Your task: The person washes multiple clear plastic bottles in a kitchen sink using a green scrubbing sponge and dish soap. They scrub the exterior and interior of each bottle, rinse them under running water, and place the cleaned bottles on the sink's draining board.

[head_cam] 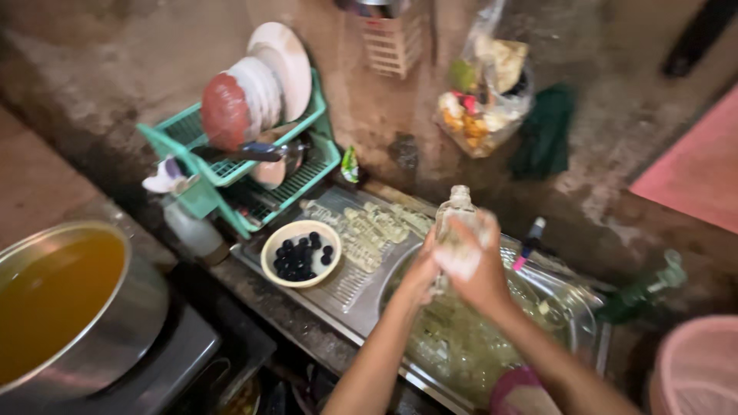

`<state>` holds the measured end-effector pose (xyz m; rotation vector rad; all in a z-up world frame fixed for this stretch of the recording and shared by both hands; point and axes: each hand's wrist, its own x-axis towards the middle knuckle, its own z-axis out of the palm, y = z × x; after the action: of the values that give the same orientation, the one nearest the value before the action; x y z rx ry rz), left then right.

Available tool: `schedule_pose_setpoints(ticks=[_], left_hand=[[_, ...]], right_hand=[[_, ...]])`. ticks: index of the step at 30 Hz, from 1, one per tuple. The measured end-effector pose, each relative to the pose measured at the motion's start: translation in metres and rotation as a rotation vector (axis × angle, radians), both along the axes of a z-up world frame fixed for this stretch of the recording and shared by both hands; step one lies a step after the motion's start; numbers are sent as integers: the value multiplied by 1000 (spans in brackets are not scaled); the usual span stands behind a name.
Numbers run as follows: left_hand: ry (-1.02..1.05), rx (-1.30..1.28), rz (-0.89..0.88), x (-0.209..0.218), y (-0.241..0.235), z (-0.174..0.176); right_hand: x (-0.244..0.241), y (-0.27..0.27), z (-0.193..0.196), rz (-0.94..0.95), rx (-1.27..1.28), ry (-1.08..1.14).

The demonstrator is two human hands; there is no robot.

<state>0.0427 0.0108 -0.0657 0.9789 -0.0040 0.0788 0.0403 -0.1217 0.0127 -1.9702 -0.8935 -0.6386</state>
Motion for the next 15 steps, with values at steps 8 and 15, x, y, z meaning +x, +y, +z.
schedule_pose_setpoints(ticks=[8, 15], left_hand=[[52, -218, -410, -37, -22, 33], [75, 378, -81, -43, -17, 51]], right_hand=[[106, -18, 31, 223, 403, 868], [81, -3, 17, 169, 453, 761]])
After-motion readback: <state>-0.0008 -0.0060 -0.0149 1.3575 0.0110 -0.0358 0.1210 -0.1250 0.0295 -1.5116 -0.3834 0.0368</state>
